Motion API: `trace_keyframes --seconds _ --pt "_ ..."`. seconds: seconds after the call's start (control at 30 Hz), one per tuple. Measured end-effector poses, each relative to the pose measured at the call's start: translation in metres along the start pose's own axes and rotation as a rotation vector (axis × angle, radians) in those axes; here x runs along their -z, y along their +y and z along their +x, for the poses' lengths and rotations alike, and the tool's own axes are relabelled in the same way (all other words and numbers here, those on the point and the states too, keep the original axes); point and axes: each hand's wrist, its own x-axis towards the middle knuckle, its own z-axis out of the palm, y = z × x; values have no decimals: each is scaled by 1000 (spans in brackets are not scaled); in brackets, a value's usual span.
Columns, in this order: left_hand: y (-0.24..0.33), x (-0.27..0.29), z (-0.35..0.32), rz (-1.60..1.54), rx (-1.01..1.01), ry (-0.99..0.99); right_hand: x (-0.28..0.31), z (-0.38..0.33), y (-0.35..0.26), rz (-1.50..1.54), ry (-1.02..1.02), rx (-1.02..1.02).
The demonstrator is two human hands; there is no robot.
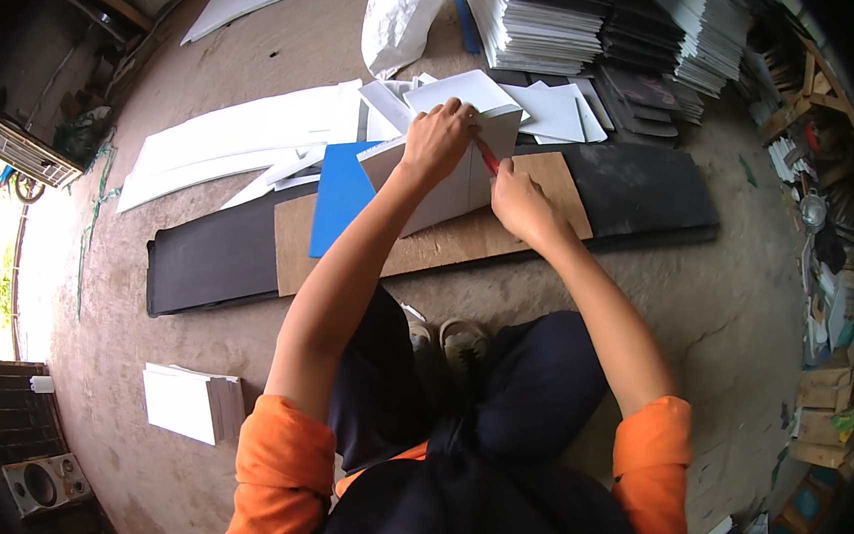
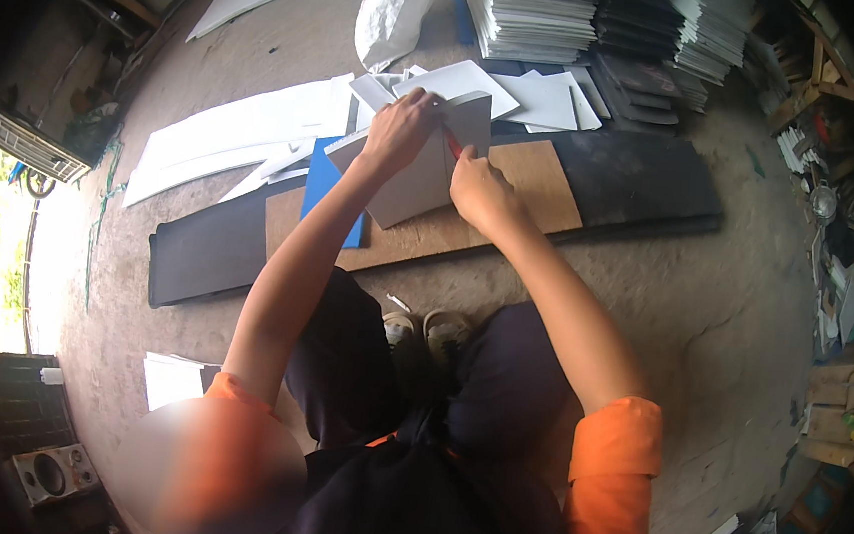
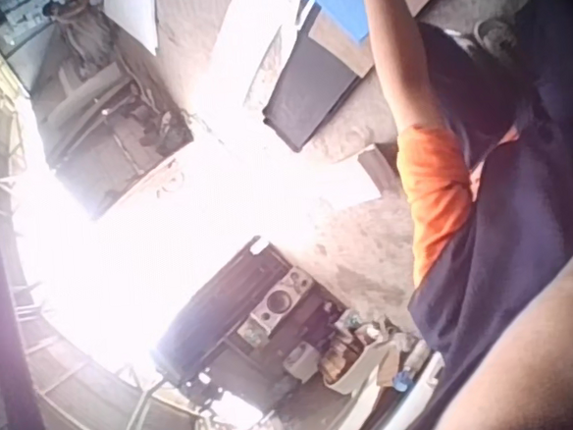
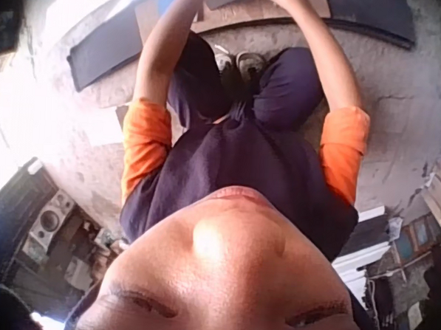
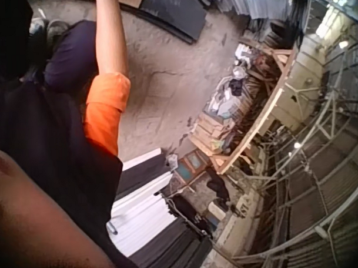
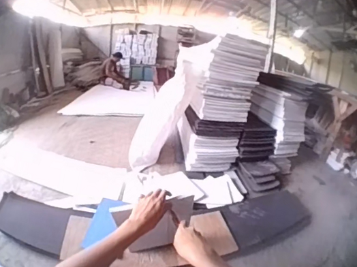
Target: The person sits on the floor and uses a red utility knife to cut white paper sheets. They use a blue rectangular board as a template to guide the cuts, repeatedly aligning the board, cutting along its edge, and separating the trimmed pieces.
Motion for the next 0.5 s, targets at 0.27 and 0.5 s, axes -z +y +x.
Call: trace_keyframes --seconds 0.27,0.5 --pt "-9 -7 5 -49 28 -17 5 1 1 -70 163 25" --pt "-14 -14 9 -14 86 23 7 0 7 -163 272 67"
